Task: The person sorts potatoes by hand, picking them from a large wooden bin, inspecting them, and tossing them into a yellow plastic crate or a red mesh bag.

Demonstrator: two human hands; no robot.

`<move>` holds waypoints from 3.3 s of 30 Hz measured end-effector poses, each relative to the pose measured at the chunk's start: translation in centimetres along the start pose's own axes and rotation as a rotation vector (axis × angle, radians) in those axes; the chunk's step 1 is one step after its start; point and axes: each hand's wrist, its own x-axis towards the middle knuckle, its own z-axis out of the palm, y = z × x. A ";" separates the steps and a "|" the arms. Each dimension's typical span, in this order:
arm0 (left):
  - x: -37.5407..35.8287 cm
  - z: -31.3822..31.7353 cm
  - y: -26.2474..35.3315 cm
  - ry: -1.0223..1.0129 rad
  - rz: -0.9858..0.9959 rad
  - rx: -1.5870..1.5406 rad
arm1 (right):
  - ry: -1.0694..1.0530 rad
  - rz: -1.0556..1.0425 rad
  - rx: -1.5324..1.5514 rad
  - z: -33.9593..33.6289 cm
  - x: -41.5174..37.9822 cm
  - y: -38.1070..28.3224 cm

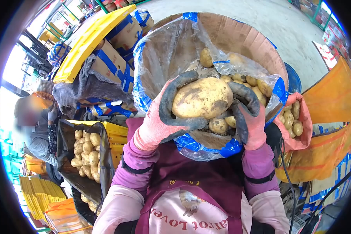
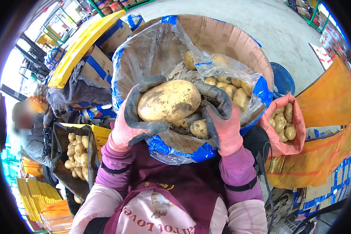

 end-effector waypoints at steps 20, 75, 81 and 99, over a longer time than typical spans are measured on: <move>0.0 0.1 -0.8 -0.030 0.287 0.477 | -0.095 0.039 0.076 -1.0 -0.8 0.9; -0.7 2.3 -0.2 0.052 -0.017 0.733 | 0.075 -0.267 -0.425 0.5 -0.8 1.3; 0.4 0.4 -1.9 0.297 -0.053 0.173 | 0.082 -0.167 -0.110 0.8 -0.5 0.3; 0.3 1.6 -1.9 0.005 0.136 0.215 | 0.015 -0.163 -0.185 -2.3 -0.6 2.3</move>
